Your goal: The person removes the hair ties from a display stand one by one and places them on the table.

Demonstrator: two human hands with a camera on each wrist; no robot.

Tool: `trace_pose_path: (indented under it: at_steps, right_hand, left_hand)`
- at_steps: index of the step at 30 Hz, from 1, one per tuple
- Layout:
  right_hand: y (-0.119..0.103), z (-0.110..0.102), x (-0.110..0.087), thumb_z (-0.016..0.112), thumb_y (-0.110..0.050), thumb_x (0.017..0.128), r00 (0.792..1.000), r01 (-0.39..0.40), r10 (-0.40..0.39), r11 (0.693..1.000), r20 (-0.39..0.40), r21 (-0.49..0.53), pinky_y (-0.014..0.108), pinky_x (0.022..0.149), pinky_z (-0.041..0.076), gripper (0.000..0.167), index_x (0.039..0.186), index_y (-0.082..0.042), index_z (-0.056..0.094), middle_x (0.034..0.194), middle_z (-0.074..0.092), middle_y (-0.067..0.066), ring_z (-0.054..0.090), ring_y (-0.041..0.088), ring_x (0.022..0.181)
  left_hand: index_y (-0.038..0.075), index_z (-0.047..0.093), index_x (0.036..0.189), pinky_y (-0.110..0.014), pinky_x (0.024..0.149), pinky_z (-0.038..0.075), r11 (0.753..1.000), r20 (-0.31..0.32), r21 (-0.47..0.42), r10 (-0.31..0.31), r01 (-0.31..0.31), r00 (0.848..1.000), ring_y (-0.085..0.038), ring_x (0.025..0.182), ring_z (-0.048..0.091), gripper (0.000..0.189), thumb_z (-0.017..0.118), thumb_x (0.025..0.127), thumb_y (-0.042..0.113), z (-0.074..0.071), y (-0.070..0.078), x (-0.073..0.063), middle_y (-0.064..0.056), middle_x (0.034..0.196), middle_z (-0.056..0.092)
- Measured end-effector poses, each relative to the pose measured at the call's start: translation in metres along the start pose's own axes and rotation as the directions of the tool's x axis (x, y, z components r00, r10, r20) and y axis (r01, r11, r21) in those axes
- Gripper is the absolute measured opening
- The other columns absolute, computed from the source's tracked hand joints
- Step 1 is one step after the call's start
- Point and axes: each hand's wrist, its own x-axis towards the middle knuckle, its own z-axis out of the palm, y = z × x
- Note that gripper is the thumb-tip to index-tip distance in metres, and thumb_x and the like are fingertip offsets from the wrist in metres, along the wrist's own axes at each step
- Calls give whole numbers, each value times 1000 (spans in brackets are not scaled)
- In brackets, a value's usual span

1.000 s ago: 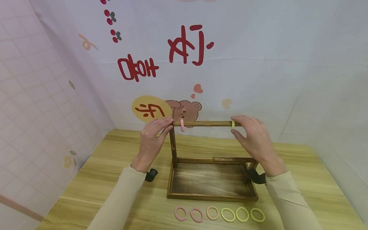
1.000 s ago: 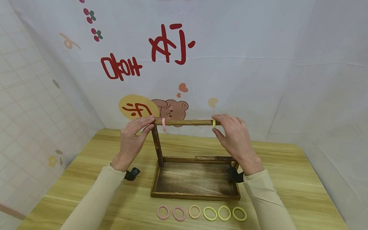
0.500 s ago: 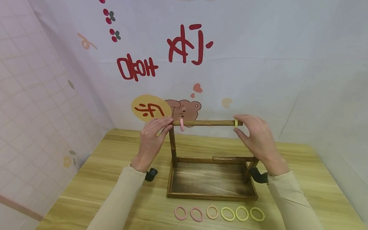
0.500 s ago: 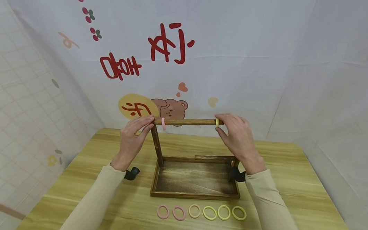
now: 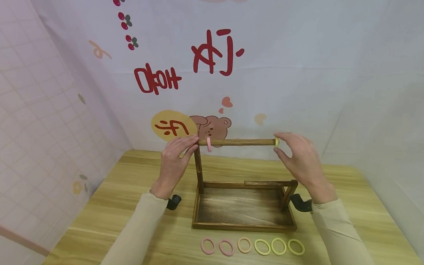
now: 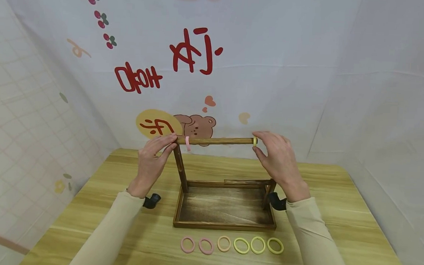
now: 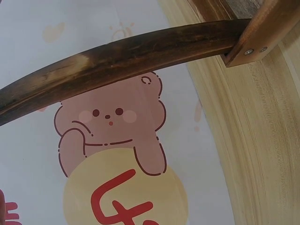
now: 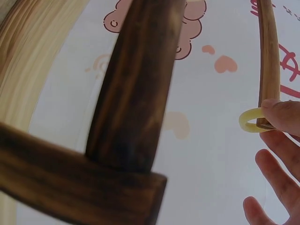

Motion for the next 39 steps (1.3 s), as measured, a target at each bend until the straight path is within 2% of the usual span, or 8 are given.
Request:
trace_pose_path:
  at_steps: [7,15,28,39]
  right_hand:
    - [2,-2,-3,83,6,81,1000,-29,29,1000,-4,-2,60,97,49,48,126,3,68,124,71,21,64,42,115]
    - [7,-9,-8,83,9,79,999,-21,21,1000,-26,9,58,98,48,49,126,5,67,122,71,22,65,43,113]
    - [11,-33,-26,85,6,76,999,1,-1,1000,-53,-3,59,96,47,53,127,4,68,121,72,21,64,44,112]
    - [8,-43,-44,84,4,72,999,-2,2,1000,-41,-1,57,93,46,54,125,3,70,119,72,21,65,42,109]
  left_hand:
    - [1,78,116,-48,102,52,1000,-5,2,4,-4,1000,-31,107,73,28,81,88,3,1,1,0,-13,117,76]
    - [0,78,115,-49,102,52,1000,-13,-7,7,-7,1000,-32,108,73,27,81,87,2,2,1,-1,-13,116,76]
    - [0,78,115,-52,102,52,1000,-33,3,-3,3,999,-32,109,73,28,81,87,2,3,-1,-2,-13,117,76]
    - [1,78,116,-57,97,54,1000,-23,0,4,-4,1000,-32,107,73,27,80,89,3,3,-1,-2,-13,116,76]
